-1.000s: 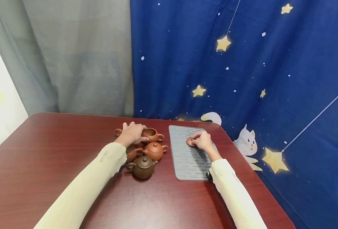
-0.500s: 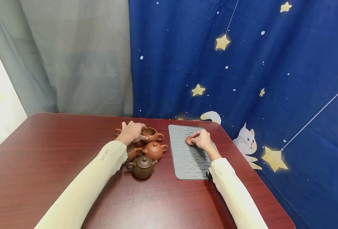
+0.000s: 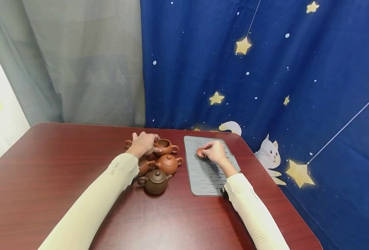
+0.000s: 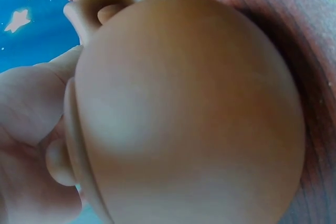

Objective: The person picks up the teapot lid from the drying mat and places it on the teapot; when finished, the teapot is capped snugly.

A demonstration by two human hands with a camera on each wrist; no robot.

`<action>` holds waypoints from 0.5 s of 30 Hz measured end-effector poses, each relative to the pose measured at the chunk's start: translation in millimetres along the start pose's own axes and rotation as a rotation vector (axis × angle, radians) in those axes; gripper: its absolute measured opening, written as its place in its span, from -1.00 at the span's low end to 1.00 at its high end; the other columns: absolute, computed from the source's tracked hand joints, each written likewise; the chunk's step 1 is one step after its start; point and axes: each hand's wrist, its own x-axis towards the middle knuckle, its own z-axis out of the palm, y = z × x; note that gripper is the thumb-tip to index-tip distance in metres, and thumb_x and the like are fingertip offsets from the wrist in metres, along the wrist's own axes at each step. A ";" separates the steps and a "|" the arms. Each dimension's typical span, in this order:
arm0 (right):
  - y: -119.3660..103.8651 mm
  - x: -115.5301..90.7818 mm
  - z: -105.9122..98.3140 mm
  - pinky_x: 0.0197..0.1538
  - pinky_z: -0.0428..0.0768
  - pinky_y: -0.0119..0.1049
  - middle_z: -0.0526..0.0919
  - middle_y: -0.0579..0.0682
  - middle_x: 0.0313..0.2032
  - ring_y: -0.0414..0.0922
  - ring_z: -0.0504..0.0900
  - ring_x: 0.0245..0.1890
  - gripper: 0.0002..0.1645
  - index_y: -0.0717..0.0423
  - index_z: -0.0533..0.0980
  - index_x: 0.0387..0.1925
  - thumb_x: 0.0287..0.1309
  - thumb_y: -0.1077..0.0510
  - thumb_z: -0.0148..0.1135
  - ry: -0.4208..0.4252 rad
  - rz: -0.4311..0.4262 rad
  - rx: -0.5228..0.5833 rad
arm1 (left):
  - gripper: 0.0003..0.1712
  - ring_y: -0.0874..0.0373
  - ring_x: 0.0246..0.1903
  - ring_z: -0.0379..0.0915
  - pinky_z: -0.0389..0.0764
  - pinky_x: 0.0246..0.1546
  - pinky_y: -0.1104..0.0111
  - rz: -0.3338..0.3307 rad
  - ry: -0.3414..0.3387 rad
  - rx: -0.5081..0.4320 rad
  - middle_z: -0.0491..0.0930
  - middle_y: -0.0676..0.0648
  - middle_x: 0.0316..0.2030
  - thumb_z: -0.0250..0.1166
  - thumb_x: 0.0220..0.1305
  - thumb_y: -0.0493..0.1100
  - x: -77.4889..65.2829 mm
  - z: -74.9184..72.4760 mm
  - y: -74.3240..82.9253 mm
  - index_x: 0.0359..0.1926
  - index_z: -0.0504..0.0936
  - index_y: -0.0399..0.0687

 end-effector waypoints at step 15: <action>-25.4 -3.2 6.7 -0.23 0.60 -0.18 0.77 -0.05 -0.29 -0.08 0.67 -0.27 -0.94 0.07 0.76 -0.38 0.06 0.18 0.48 0.013 -0.047 0.068 | -0.35 -0.11 0.11 0.28 0.06 0.08 -0.09 -0.005 0.003 -0.009 0.59 -0.02 0.15 0.40 0.20 0.18 1.9 2.4 -1.4 0.26 0.53 0.10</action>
